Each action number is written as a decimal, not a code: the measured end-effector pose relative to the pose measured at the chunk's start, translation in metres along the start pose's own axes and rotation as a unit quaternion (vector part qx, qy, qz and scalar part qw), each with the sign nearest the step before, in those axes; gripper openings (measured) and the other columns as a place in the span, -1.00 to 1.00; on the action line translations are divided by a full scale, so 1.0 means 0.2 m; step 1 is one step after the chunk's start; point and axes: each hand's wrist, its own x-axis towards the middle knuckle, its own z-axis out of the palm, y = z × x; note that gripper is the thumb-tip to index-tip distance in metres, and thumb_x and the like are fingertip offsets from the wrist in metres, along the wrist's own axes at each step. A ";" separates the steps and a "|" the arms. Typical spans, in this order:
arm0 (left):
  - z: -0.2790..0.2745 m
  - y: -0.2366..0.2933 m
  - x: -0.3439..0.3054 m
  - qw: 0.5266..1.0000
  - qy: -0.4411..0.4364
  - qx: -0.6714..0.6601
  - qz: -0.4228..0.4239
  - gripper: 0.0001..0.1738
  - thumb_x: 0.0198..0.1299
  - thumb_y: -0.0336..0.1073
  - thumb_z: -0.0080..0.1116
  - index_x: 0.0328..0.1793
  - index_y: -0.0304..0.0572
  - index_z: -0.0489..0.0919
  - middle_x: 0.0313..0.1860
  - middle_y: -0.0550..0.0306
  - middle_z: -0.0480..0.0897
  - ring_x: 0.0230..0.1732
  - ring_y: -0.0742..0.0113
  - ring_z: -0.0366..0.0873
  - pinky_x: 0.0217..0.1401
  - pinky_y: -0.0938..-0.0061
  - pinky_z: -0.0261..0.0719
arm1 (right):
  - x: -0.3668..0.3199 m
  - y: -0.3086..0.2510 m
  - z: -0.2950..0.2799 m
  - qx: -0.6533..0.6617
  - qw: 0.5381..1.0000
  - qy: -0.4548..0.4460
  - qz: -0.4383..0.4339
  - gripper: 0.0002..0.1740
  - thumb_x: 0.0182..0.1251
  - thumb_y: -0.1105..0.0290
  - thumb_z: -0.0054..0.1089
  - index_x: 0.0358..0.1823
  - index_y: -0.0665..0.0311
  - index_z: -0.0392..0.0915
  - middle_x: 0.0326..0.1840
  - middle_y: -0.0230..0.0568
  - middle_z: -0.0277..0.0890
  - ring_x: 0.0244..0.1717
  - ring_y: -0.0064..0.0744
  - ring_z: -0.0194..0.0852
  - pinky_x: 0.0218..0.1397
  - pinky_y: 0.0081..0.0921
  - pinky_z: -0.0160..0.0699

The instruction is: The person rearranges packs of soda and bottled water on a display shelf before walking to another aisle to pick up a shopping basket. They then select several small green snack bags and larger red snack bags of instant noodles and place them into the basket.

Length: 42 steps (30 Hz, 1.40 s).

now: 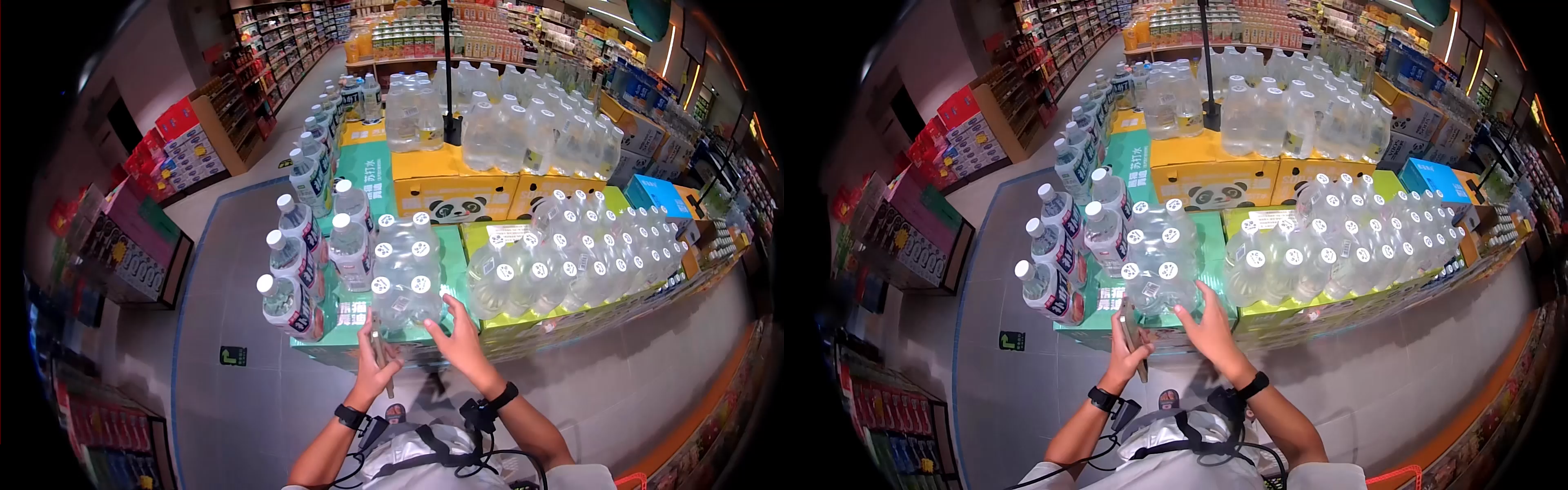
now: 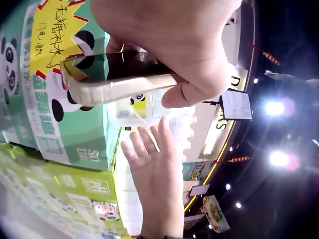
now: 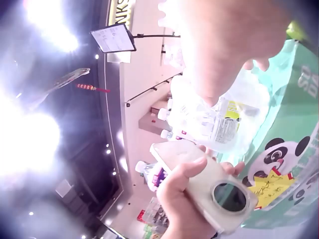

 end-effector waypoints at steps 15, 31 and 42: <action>-0.20 -0.02 0.06 0.975 -0.221 -0.029 -0.013 -0.01 -0.06 -0.54 0.36 0.51 -0.29 0.06 0.70 -0.16 -0.02 0.30 0.20 0.36 0.28 0.38 0.40 | 0.02 -0.01 0.12 -0.049 0.986 0.147 0.056 -0.39 0.53 0.34 -0.13 0.50 0.54 0.14 0.45 0.30 0.29 0.48 0.10 0.26 0.49 -0.24 0.21; -0.26 -0.01 0.10 0.984 -0.162 0.066 -0.023 -0.01 -0.01 -0.34 0.49 0.52 -0.24 0.13 -0.16 0.10 0.50 -0.24 0.38 0.43 -0.12 0.45 0.44 | 0.16 -0.50 -0.03 -0.107 0.975 0.167 -0.102 -0.62 0.30 0.57 0.08 0.16 0.40 0.45 0.39 0.16 0.33 0.39 0.15 0.33 0.42 -0.17 0.30; -0.40 0.08 -0.03 0.986 -0.080 0.145 -0.019 0.01 0.01 -0.24 0.49 0.50 -0.32 0.11 0.31 -0.28 0.43 0.35 -0.05 0.42 0.41 0.22 0.33 | 0.84 -0.69 0.39 -0.127 0.977 -0.064 -0.157 -0.43 0.29 0.13 0.31 0.14 0.41 0.40 0.07 0.19 0.54 0.08 0.13 0.56 0.12 -0.14 0.53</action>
